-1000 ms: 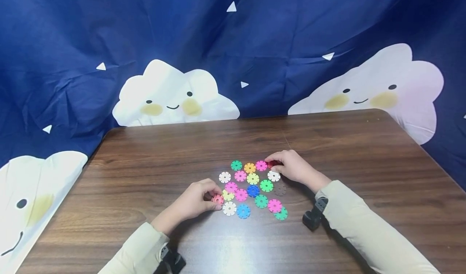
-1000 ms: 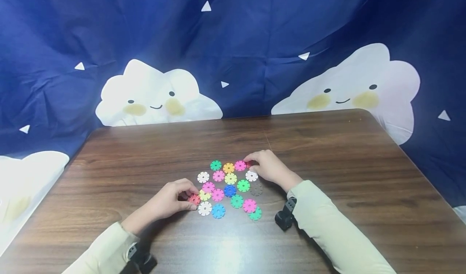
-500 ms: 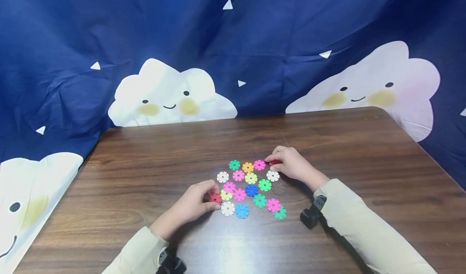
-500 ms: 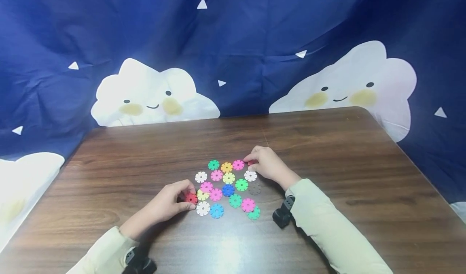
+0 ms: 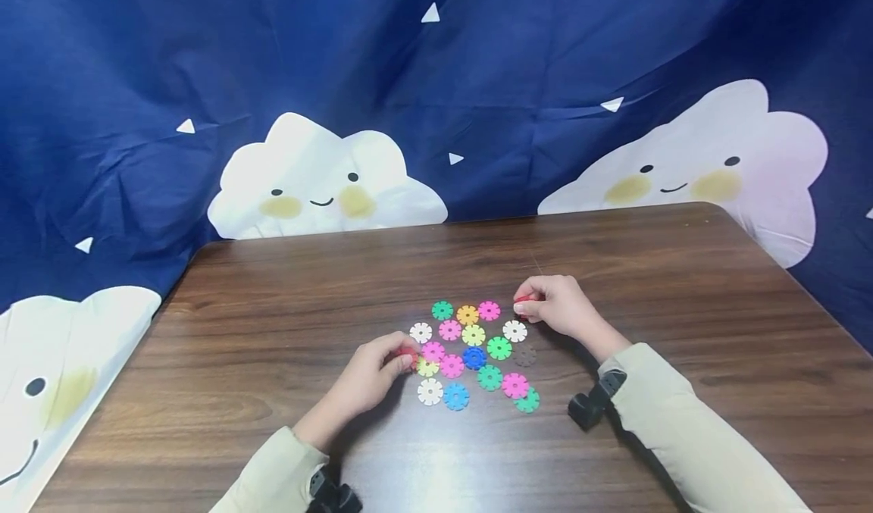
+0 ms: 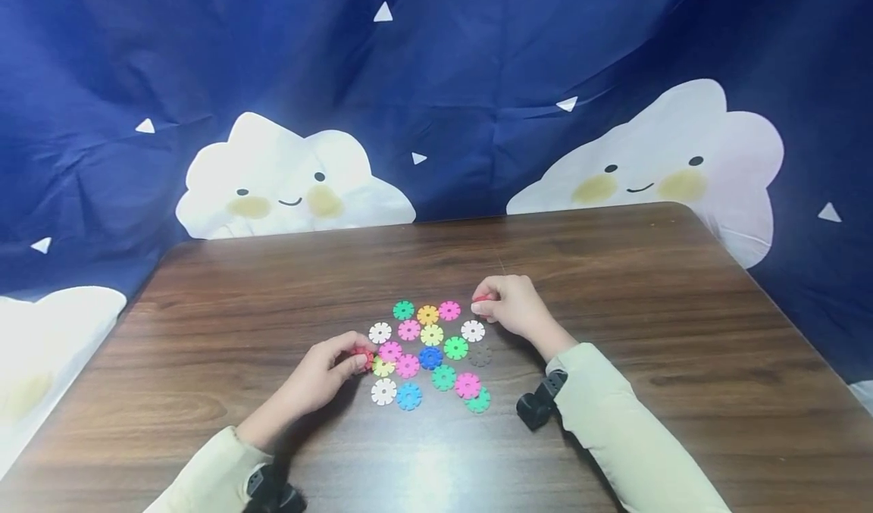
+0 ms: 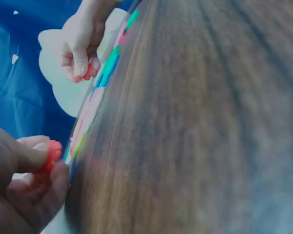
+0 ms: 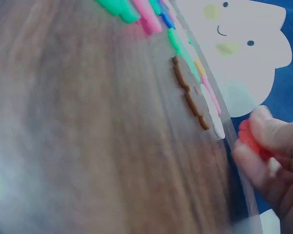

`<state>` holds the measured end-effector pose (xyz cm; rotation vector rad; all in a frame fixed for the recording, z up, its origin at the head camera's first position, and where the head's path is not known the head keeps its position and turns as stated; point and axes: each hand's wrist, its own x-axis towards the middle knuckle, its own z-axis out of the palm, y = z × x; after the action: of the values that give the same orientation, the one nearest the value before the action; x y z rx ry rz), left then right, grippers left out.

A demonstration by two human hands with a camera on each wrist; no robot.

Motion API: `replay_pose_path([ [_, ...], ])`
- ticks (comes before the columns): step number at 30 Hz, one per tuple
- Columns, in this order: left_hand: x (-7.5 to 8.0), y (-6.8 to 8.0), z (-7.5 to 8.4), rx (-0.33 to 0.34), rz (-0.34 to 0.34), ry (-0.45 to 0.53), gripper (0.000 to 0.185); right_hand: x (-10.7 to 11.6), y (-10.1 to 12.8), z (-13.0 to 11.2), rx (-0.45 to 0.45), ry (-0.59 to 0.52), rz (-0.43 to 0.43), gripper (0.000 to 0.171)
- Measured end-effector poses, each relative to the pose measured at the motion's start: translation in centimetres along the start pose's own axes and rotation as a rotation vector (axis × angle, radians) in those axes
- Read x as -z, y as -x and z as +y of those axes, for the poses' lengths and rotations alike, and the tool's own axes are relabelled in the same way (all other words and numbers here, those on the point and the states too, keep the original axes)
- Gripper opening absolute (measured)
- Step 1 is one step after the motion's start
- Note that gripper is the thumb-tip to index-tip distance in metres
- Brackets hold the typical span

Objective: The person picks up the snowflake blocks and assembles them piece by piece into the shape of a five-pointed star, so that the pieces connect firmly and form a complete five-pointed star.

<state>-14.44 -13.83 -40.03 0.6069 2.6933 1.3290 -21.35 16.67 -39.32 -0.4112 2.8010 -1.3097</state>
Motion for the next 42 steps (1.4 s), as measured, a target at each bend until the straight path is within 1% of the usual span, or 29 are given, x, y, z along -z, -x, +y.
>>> replay_pose_path([
  [2,-0.3,-0.3,0.1,0.079,0.035,0.178,0.014,0.0,0.2,0.1,-0.013,-0.064,0.037,0.008],
  [4,-0.5,-0.6,0.3,0.154,0.09,0.335,0.018,-0.1,0.4,0.0,-0.013,-0.105,0.073,0.009],
  [5,-0.6,-0.8,0.5,0.182,0.125,0.395,0.02,-0.2,0.5,-0.2,-0.012,-0.122,0.087,0.01],
  [7,-0.8,-1.1,0.7,0.22,0.201,0.469,0.021,-0.4,0.8,-0.6,0.003,-0.154,0.111,0.01],
  [9,-1.1,-1.6,1.1,0.226,0.267,0.527,0.019,-0.6,1.1,-1.3,0.023,-0.184,0.129,0.009],
  [11,-1.4,-2.0,1.7,0.222,0.298,0.595,0.019,-0.9,1.5,-1.8,0.045,-0.21,0.145,0.009],
  [14,-2.0,-2.6,2.9,0.212,0.303,0.707,0.022,-1.4,2.1,-2.7,0.089,-0.247,0.156,0.008],
  [17,-2.7,-3.0,4.2,0.214,0.308,0.789,0.025,-2.0,2.6,-3.4,0.153,-0.271,0.143,0.008],
  [21,-3.2,-3.3,5.7,0.218,0.324,0.82,0.026,-2.7,3.2,-4.4,0.244,-0.276,0.119,0.007],
  [23,-3.4,-3.3,6.2,0.228,0.326,0.825,0.025,-3.0,3.5,-4.8,0.282,-0.27,0.124,0.007],
  [26,-3.7,-3.2,6.8,0.247,0.334,0.835,0.024,-3.4,3.9,-5.5,0.34,-0.249,0.158,0.009],
  [31,-4.0,-3.0,7.3,0.246,0.357,0.857,0.024,-4.2,4.4,-6.1,0.422,-0.199,0.229,0.009],
  [38,-4.4,-2.7,7.9,0.252,0.379,0.857,0.022,-4.8,4.9,-6.5,0.48,-0.179,0.27,0.012],
  [42,-4.6,-2.7,8.1,0.252,0.396,0.896,0.021,-5.1,5.1,-6.7,0.513,-0.142,0.313,0.016],
])
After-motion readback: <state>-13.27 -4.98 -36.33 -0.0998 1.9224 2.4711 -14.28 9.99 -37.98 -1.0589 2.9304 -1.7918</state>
